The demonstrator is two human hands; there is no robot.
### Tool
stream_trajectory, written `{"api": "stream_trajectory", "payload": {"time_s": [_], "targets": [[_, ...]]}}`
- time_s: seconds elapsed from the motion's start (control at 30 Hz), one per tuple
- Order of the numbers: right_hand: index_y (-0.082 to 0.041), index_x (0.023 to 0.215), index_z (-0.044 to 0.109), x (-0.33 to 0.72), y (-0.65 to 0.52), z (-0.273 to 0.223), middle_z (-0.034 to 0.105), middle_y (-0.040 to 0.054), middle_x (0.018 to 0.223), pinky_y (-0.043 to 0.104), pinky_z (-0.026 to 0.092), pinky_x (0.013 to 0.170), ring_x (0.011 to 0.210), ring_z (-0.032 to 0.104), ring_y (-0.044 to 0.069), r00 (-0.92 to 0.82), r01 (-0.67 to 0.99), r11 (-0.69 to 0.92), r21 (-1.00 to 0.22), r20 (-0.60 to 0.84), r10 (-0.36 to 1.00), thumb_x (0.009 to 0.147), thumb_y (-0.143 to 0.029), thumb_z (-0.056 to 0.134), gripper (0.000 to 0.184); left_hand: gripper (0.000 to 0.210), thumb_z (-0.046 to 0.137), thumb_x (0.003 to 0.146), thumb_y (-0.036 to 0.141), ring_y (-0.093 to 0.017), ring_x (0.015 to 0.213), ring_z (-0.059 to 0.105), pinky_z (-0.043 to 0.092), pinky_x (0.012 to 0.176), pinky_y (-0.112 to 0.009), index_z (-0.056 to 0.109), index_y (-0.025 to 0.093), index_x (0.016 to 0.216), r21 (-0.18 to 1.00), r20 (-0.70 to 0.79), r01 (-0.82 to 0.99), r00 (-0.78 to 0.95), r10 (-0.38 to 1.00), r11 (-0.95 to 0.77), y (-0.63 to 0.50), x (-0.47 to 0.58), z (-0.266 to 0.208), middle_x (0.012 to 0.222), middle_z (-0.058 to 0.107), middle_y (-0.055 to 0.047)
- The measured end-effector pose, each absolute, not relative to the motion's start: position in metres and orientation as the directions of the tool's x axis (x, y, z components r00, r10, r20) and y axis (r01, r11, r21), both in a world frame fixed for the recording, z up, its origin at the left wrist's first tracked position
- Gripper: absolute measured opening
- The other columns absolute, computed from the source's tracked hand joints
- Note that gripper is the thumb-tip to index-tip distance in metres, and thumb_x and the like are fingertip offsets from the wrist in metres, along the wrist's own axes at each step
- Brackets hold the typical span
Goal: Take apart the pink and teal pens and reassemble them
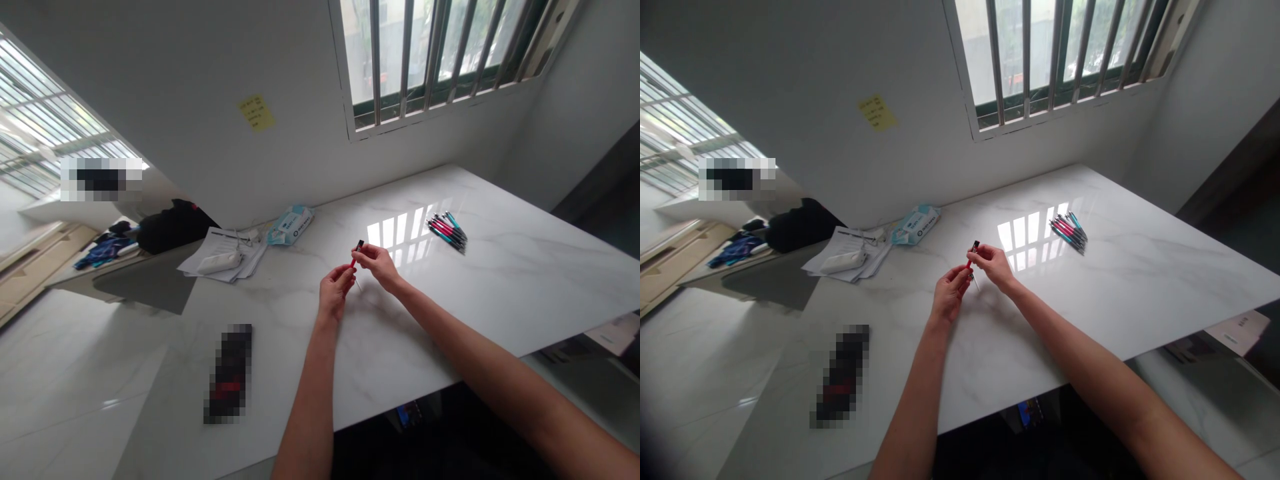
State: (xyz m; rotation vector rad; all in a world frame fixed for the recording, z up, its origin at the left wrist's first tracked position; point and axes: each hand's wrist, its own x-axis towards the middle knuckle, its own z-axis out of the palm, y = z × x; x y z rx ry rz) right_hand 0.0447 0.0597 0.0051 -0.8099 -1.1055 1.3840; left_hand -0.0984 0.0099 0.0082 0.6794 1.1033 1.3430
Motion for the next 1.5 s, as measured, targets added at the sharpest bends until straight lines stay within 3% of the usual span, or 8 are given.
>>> {"api": "stream_trajectory", "payload": {"time_s": [0.23,0.43,0.5,0.6,0.73,0.87,1.2,1.5], "targets": [[-0.019,0.093,0.073,0.046,0.059,0.007,0.061,-0.0026,0.071,0.027,0.041,0.062,0.062,0.049,0.011,-0.132,-0.339,0.054,-0.939,0.104,0.986,0.075,-0.05,0.08,0.037,0.038,0.094,0.062,0.027,-0.006,0.067,0.063,0.054,0.072,-0.02,0.077,0.013,0.093,0.878,-0.26,-0.457,-0.205,0.944,0.143,0.013,-0.097,0.006,0.089,0.077,-0.005],[-0.022,0.085,0.06,0.052,0.063,0.007,0.059,-0.0043,0.068,0.027,0.046,0.062,0.061,0.055,0.013,-0.008,-0.306,0.077,-0.949,0.083,0.996,0.079,-0.045,0.073,0.027,0.046,0.095,0.058,0.03,-0.006,0.067,0.063,0.051,0.068,-0.019,0.073,0.015,0.095,0.914,-0.245,-0.391,-0.314,0.917,0.111,0.016,-0.107,0.002,0.089,0.077,-0.004],[-0.023,0.082,0.054,0.056,0.066,0.005,0.062,-0.0033,0.07,0.027,0.047,0.063,0.063,0.06,0.014,0.027,-0.185,0.089,-0.979,0.086,0.996,0.081,-0.043,0.07,0.025,0.044,0.092,0.061,0.035,-0.007,0.066,0.064,0.05,0.067,-0.02,0.071,0.016,0.095,0.945,-0.206,-0.312,-0.34,0.917,0.097,0.017,-0.111,0.001,0.091,0.077,-0.005],[-0.023,0.078,0.054,0.061,0.067,0.001,0.066,-0.0012,0.075,0.028,0.047,0.066,0.07,0.065,0.016,0.002,0.175,0.132,-0.976,0.134,0.991,0.083,-0.037,0.065,0.018,0.041,0.085,0.069,0.041,-0.01,0.067,0.065,0.049,0.065,-0.022,0.07,0.017,0.099,0.989,-0.106,-0.138,-0.371,0.922,0.059,0.017,-0.115,-0.001,0.093,0.078,-0.006],[-0.023,0.09,0.06,0.062,0.063,-0.003,0.073,0.0018,0.083,0.028,0.042,0.067,0.073,0.066,0.019,-0.07,0.619,0.127,-0.775,0.106,0.992,0.086,-0.031,0.066,0.01,0.038,0.073,0.079,0.042,-0.013,0.07,0.066,0.049,0.065,-0.023,0.072,0.018,0.109,0.998,-0.006,0.052,-0.356,0.934,0.027,0.019,-0.117,-0.005,0.095,0.078,-0.008],[-0.023,0.104,0.063,0.062,0.057,-0.001,0.075,0.0066,0.085,0.028,0.038,0.065,0.075,0.067,0.022,-0.126,0.809,0.108,-0.578,0.009,0.992,0.092,-0.035,0.064,0.017,0.028,0.067,0.084,0.04,-0.015,0.075,0.067,0.051,0.069,-0.026,0.071,0.019,0.101,0.984,0.041,0.178,-0.342,0.939,0.022,0.02,-0.119,-0.008,0.098,0.078,-0.008],[-0.021,0.093,0.071,0.064,0.057,-0.001,0.076,0.0101,0.084,0.028,0.039,0.066,0.076,0.069,0.023,-0.212,0.817,0.205,-0.539,0.05,0.976,0.098,-0.038,0.061,0.02,0.013,0.073,0.083,0.037,-0.017,0.072,0.063,0.047,0.073,-0.027,0.075,0.024,0.084,0.856,0.174,0.516,-0.338,0.925,0.027,0.013,-0.123,0.002,0.09,0.077,-0.004],[-0.021,0.105,0.071,0.065,0.062,-0.008,0.078,0.0069,0.085,0.026,0.041,0.068,0.076,0.069,0.021,-0.21,0.751,0.216,-0.625,0.084,0.974,0.097,-0.027,0.059,0.015,0.006,0.071,0.084,0.026,-0.019,0.069,0.064,0.046,0.076,-0.03,0.076,0.027,0.086,0.702,0.184,0.712,-0.225,0.957,0.032,0.008,-0.116,0.005,0.084,0.078,-0.002]]}}
